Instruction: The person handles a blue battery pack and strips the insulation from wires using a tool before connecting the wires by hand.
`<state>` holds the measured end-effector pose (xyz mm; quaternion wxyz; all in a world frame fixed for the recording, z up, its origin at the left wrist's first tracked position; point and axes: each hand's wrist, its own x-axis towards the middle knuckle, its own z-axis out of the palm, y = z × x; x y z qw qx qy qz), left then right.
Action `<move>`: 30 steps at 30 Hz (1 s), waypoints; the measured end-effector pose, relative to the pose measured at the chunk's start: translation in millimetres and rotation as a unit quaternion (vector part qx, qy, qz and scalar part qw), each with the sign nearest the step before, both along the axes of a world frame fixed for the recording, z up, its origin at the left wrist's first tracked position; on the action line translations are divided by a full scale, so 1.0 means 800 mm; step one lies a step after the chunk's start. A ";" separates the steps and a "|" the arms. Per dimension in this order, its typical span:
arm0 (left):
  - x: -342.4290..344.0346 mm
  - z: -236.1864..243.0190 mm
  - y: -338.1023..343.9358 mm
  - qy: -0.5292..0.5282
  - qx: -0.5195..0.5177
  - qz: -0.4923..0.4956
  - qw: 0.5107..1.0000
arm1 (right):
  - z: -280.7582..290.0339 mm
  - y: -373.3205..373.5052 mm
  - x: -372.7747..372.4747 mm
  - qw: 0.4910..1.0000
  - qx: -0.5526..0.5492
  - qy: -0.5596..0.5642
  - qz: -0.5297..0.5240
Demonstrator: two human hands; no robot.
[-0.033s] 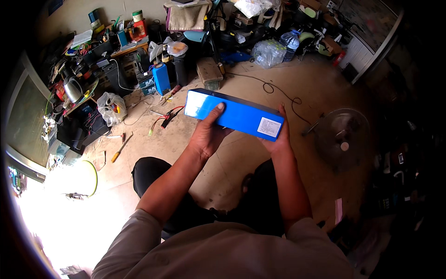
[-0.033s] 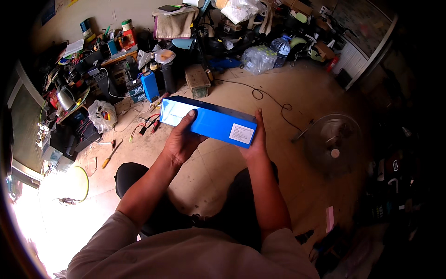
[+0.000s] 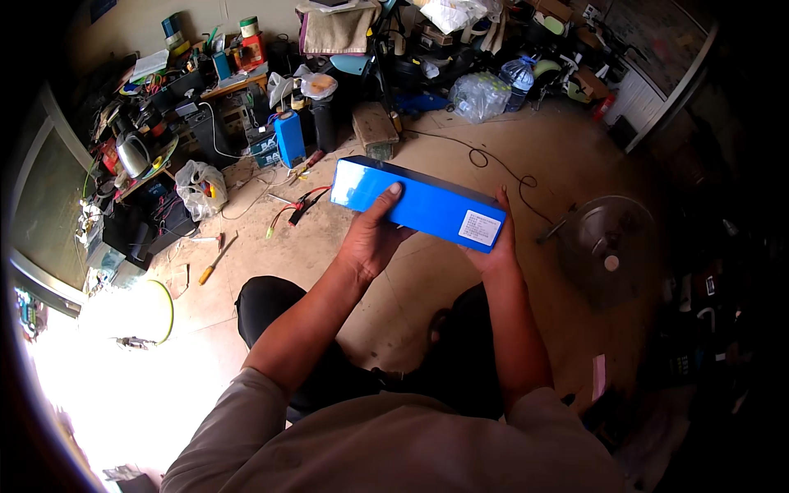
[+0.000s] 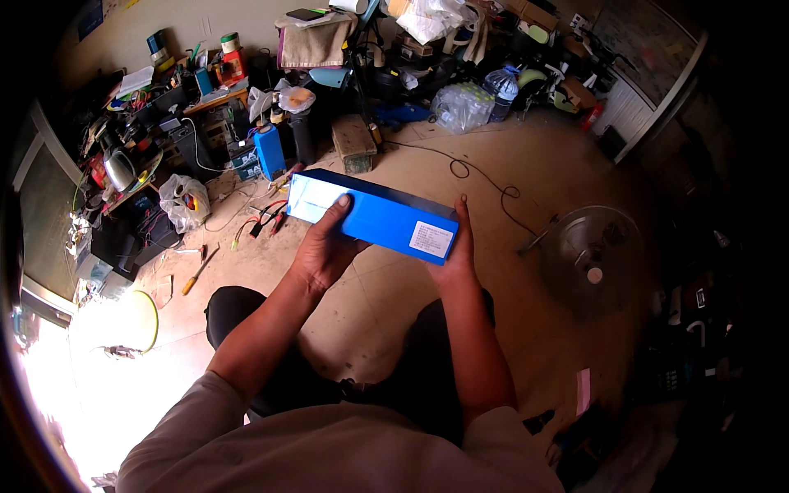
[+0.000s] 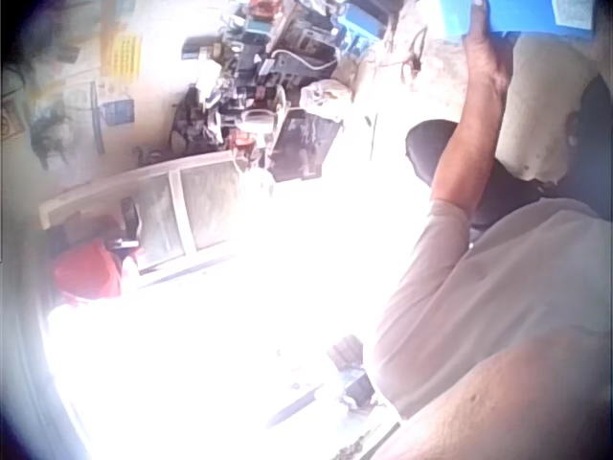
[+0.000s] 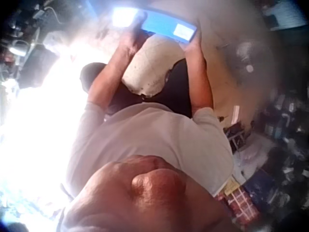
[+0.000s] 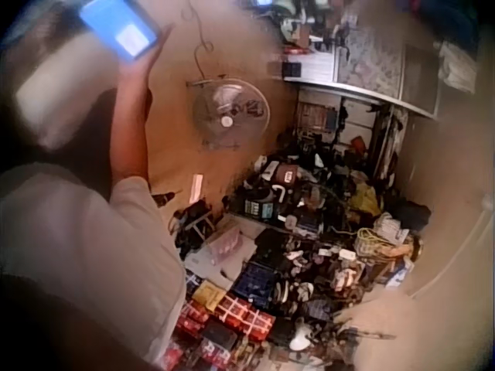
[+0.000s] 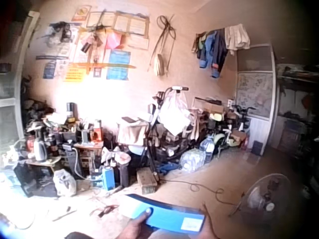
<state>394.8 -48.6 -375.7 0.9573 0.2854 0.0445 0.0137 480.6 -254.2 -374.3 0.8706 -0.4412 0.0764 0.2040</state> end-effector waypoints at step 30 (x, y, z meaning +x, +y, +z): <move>-0.024 0.023 0.040 -0.188 0.463 0.107 0.859 | -0.106 0.062 -0.038 0.913 0.053 0.139 0.380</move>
